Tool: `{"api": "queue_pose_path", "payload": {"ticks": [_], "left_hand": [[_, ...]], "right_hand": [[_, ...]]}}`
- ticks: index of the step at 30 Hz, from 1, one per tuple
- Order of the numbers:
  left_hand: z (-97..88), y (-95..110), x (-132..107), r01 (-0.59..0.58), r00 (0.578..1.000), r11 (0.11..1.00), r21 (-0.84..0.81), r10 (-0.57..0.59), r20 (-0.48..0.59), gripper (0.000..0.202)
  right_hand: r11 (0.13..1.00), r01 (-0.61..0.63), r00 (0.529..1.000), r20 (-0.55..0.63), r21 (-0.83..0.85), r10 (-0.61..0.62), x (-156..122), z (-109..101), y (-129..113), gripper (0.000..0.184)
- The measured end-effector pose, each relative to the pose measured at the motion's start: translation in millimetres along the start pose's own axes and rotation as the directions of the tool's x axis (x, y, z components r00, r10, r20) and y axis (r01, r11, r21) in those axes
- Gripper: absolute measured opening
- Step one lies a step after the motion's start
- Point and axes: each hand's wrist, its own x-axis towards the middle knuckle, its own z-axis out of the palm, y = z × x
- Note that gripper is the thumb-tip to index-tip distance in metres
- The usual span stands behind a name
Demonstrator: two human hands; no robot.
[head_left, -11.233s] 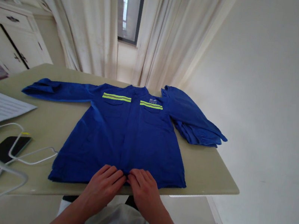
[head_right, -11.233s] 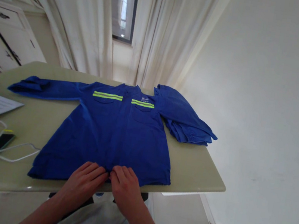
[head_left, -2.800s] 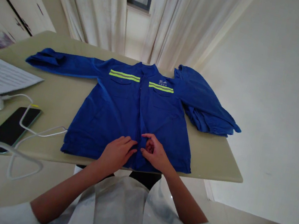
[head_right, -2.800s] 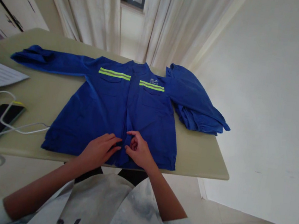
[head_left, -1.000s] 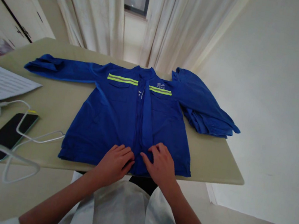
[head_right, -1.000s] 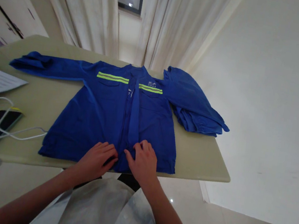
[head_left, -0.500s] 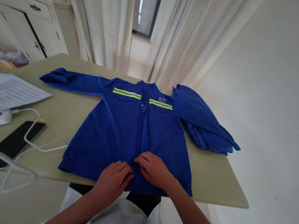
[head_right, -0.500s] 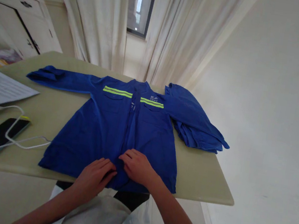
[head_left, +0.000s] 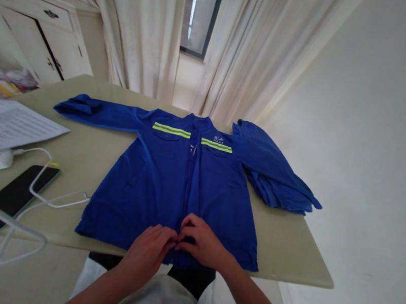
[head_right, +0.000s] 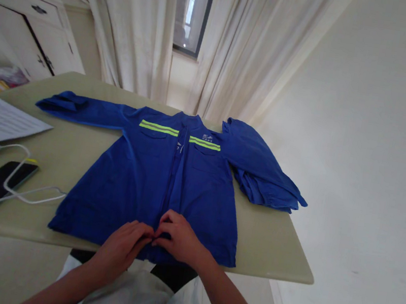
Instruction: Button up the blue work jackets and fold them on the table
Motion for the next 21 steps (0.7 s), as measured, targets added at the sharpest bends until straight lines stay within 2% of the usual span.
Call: {"api": "queue_pose_path", "payload": {"ticks": [1,4,7,11,15,18,21], "left_hand": [[-1.8,1,-3,-0.045,0.999,0.999,0.011,0.045,0.01,0.009],[-2.4,0,-11,-0.231,0.973,0.968,0.1,0.228,0.043,0.027],[3.8,-4,-17,-0.341,0.939,0.912,0.226,0.341,0.043,0.012],[8.5,-7,-18,-0.393,0.915,0.871,0.295,0.401,0.035,0.013],[1.7,-3,-12,-0.425,0.892,0.842,0.332,0.452,-0.005,0.015],[-4.4,1,-8,-0.456,0.868,0.816,0.356,0.495,-0.023,0.015],[-7.2,2,-8,-0.468,0.866,0.807,0.361,0.5,0.005,0.015]], "right_hand": [[1.0,0.007,1.0,-0.015,0.009,-0.006,-1,2,-1,0.006],[0.999,0.018,0.999,-0.048,0.027,-0.016,-3,4,-5,0.011],[1.0,0.004,0.998,-0.066,0.005,-0.004,-1,3,-8,0.012],[0.999,0.021,0.999,-0.039,-0.026,-0.022,9,-5,-3,0.011],[0.997,0.08,0.997,0.0,0.009,-0.08,23,-18,3,0.015],[0.996,0.09,0.995,0.044,0.006,-0.091,27,-25,-1,0.017],[0.995,0.075,0.994,0.085,-0.063,-0.07,24,-26,-10,0.013]]}}
